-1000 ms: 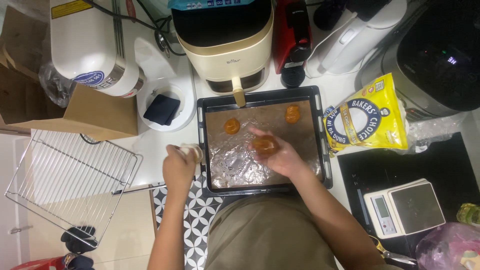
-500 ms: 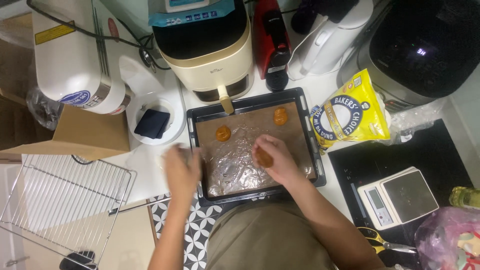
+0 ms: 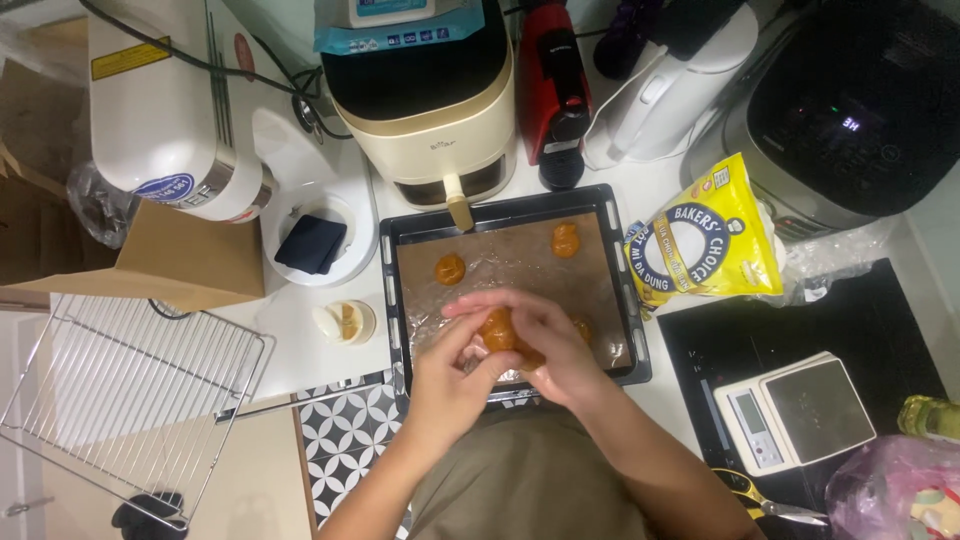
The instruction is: Preparing and molding pastries on a baking tray.
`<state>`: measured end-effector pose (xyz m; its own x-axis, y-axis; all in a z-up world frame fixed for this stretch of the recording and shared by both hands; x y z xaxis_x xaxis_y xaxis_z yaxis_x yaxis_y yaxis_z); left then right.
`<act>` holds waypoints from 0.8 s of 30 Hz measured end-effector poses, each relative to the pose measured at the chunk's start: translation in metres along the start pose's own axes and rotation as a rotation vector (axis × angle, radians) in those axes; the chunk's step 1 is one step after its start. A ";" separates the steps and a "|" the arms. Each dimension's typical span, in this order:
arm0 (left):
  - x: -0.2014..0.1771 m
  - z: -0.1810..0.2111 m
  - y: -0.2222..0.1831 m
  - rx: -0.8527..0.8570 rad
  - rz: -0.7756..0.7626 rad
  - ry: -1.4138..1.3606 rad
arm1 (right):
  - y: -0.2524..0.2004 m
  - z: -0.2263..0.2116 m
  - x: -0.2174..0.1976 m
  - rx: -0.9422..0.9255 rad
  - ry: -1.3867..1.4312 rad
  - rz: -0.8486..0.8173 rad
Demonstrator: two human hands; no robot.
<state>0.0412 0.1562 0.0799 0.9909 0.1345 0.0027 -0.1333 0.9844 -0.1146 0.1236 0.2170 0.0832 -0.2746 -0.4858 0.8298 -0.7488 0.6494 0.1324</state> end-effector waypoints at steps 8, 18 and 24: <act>0.019 0.062 -0.026 0.502 0.318 0.992 | 0.001 0.014 -0.021 0.043 -0.015 0.212; 0.026 0.041 -0.011 0.478 0.176 1.092 | -0.026 0.073 -0.091 0.330 0.325 0.566; 0.017 0.037 -0.013 0.506 0.157 0.976 | -0.020 0.066 -0.073 0.416 0.272 0.592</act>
<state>0.0597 0.1497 0.1182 0.5216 0.3337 -0.7852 -0.0300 0.9269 0.3740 0.1190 0.2005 -0.0161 -0.5825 0.0698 0.8098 -0.7029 0.4570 -0.5450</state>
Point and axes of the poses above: each hand's wrist, its own y-axis towards the middle knuckle, its own x-axis out of the palm, z = x × y, the point moved 9 cm from there along y, towards the middle knuckle, and after that the axes turned 6 degrees about y, right-handed, at the moved point
